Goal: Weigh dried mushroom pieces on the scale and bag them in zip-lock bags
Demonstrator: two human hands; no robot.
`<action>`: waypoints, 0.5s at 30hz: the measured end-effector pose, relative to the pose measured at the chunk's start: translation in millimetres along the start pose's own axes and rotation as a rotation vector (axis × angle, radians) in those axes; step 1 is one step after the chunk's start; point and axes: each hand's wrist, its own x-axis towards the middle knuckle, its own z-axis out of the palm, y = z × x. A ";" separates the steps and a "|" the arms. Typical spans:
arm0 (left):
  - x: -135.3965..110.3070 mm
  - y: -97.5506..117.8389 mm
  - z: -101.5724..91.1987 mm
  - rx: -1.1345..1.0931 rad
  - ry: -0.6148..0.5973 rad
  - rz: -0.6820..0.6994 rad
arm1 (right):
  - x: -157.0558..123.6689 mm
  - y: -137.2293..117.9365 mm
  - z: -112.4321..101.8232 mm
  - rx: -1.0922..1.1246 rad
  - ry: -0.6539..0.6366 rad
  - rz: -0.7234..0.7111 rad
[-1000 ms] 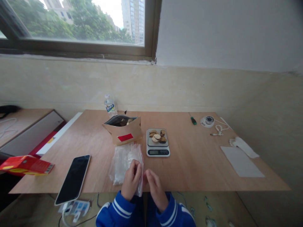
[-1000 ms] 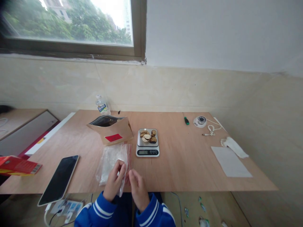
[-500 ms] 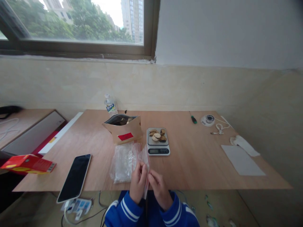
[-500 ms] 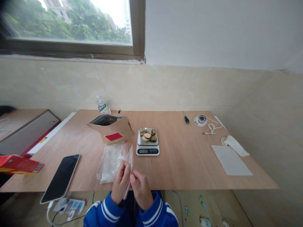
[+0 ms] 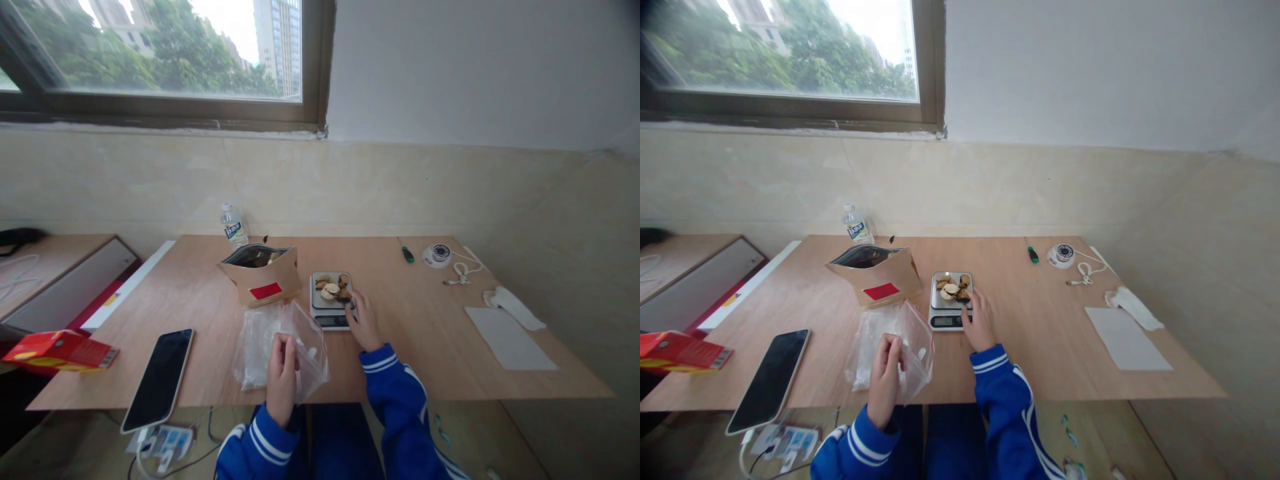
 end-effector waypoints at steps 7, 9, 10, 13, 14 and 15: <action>0.0 3.5 6.7 -0.040 -0.039 -0.032 | 7.9 8.6 11.2 -0.260 -0.063 0.026; -1.0 2.4 7.1 -0.049 -0.038 -0.033 | 7.5 6.9 8.3 -0.272 -0.053 0.017; -1.9 1.5 6.8 -0.055 -0.037 -0.036 | 7.7 5.8 5.9 -0.271 -0.048 0.008; -3.7 -1.9 6.1 -0.071 -0.027 -0.042 | 7.0 -1.3 -5.1 -0.209 0.017 0.035; -3.5 -2.9 6.5 -0.072 -0.022 -0.036 | 5.7 -6.2 -9.9 -0.149 0.059 0.066; -2.6 -3.8 7.4 -0.071 -0.016 -0.025 | 3.6 -12.6 -15.3 -0.060 0.103 0.104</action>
